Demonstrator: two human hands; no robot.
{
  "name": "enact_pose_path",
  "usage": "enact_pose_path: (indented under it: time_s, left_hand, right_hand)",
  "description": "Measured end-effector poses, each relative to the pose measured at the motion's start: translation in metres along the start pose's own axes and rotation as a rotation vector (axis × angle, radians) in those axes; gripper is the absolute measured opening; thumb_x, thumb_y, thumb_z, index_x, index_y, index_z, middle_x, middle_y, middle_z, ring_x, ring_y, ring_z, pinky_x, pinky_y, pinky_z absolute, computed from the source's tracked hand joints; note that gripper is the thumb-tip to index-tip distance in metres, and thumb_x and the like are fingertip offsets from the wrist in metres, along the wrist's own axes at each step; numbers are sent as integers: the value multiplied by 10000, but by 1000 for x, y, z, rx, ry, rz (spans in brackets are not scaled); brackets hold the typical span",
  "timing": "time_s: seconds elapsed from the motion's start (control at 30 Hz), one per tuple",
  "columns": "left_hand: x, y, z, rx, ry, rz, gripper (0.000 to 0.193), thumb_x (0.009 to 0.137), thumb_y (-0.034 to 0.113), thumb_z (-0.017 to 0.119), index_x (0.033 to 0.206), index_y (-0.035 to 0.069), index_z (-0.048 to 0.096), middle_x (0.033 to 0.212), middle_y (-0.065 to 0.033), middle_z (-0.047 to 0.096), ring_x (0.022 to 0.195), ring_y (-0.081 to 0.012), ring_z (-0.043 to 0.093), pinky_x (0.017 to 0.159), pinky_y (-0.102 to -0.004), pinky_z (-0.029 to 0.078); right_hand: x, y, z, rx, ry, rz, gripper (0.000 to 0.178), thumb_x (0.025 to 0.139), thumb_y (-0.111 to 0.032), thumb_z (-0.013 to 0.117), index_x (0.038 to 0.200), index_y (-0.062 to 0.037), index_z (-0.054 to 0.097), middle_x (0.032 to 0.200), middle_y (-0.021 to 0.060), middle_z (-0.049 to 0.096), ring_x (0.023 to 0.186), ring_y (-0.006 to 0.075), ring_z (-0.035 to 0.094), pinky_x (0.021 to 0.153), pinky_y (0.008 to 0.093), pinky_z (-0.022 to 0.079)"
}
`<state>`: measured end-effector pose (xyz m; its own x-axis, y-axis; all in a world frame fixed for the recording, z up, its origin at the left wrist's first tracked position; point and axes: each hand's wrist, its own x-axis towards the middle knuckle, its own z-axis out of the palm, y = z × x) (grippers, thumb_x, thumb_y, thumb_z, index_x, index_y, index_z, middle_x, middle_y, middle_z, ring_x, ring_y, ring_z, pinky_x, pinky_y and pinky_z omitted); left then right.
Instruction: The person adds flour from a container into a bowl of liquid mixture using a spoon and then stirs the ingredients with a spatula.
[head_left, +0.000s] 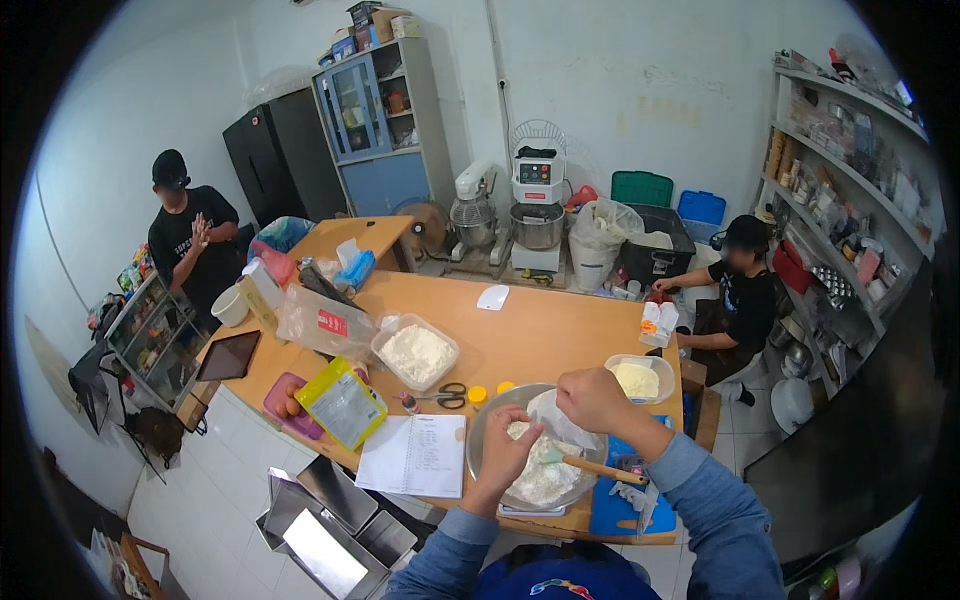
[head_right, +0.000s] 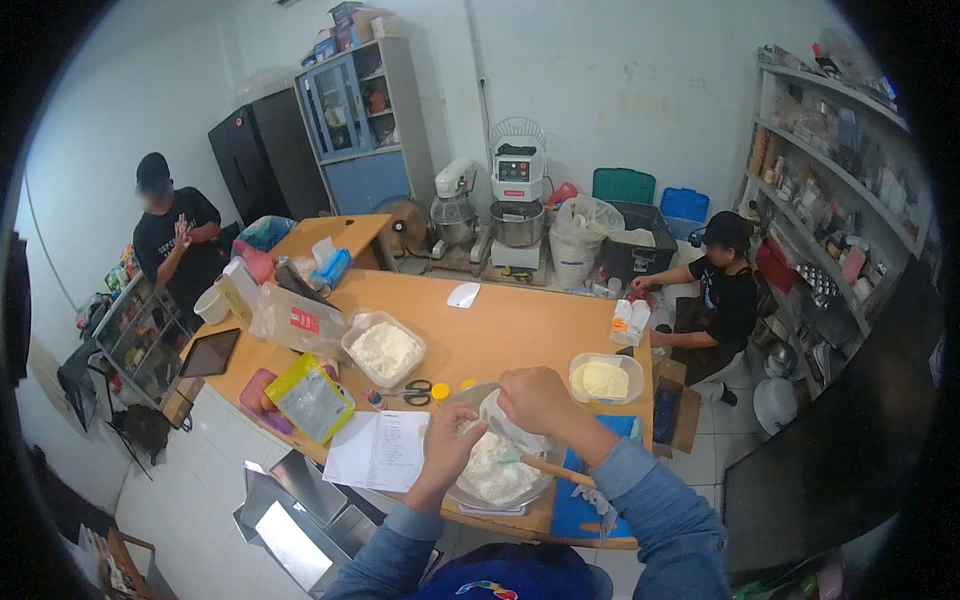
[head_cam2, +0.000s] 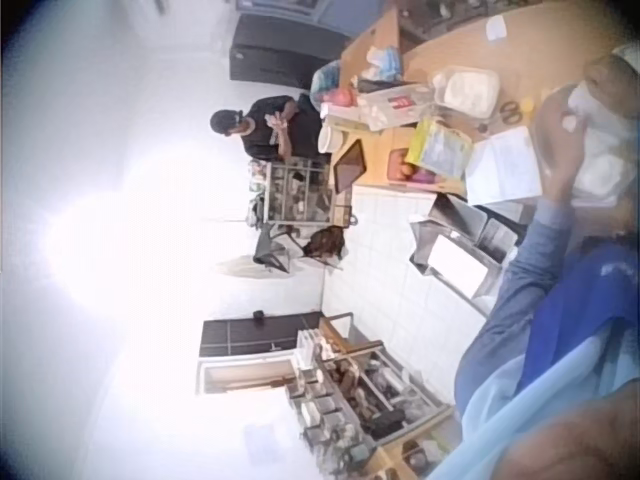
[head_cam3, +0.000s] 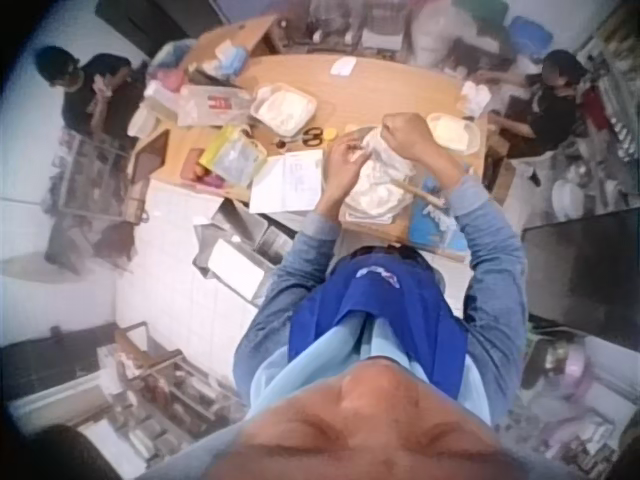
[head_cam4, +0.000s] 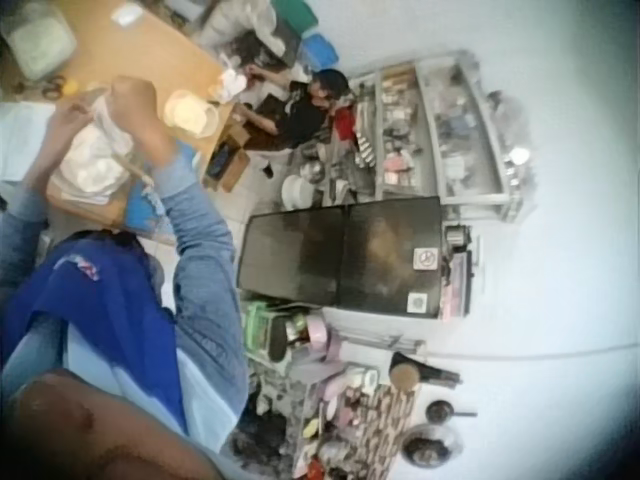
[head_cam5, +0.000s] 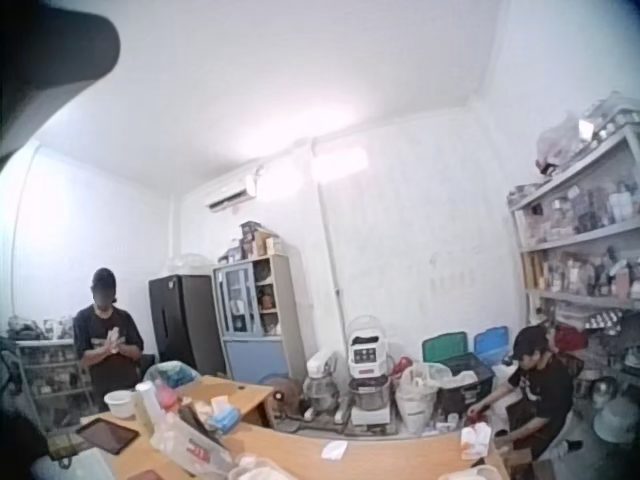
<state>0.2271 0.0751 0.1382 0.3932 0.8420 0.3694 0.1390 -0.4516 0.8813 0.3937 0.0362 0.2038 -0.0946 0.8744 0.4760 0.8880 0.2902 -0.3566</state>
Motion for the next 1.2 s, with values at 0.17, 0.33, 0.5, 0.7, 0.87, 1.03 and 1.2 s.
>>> enact_pose_path:
  time_s: [0.17,0.33,0.5,0.7,0.87,1.03,1.2]
  left_hand:
    - [-1,-14,1,-46,27,-80,280,660,149,709,866,32,561,1017,-137,511,979,-274,478,866,-350,367]
    - [-4,-22,8,95,-5,-9,324,641,170,724,891,38,566,1011,-147,523,976,-295,486,854,-369,381]
    - [-8,-29,-2,122,10,-2,326,644,163,722,898,33,566,1005,-145,536,972,-295,494,854,-366,385]
    - [-13,-29,-17,68,82,-79,280,658,106,703,882,19,561,1019,-149,537,981,-279,500,862,-347,389]
    - [-21,-41,-24,31,128,-104,263,658,93,699,869,16,562,1014,-155,535,987,-277,496,873,-346,381]
    - [-27,-42,-28,20,146,-175,249,663,92,695,862,16,566,1017,-145,533,989,-270,495,883,-344,371]
    - [-32,-45,-33,41,165,-183,247,665,95,693,866,27,566,1022,-133,530,993,-261,492,881,-339,373]
  right_hand:
    - [9,7,-22,-225,-82,-36,145,691,-154,534,633,-23,557,631,151,578,587,327,565,572,419,452]
    - [10,13,-40,-131,-52,39,130,690,-145,529,661,-31,584,632,147,577,601,327,568,573,417,447]
    - [-5,25,-72,-122,38,108,147,695,-147,528,664,-20,595,631,165,568,599,335,568,569,417,444]
    - [-33,46,-107,-191,124,221,117,680,-90,552,652,20,579,602,183,558,555,314,563,522,373,432]
    - [-62,85,-88,-462,-34,331,135,680,-147,553,638,-25,591,618,161,570,592,329,570,547,413,443]
    - [-99,116,-36,-405,-192,371,157,684,-177,537,637,-39,592,636,163,579,616,341,572,578,444,450]
    - [-114,122,-1,-299,-214,361,168,694,-173,526,631,-27,579,652,183,576,648,354,572,600,459,442]
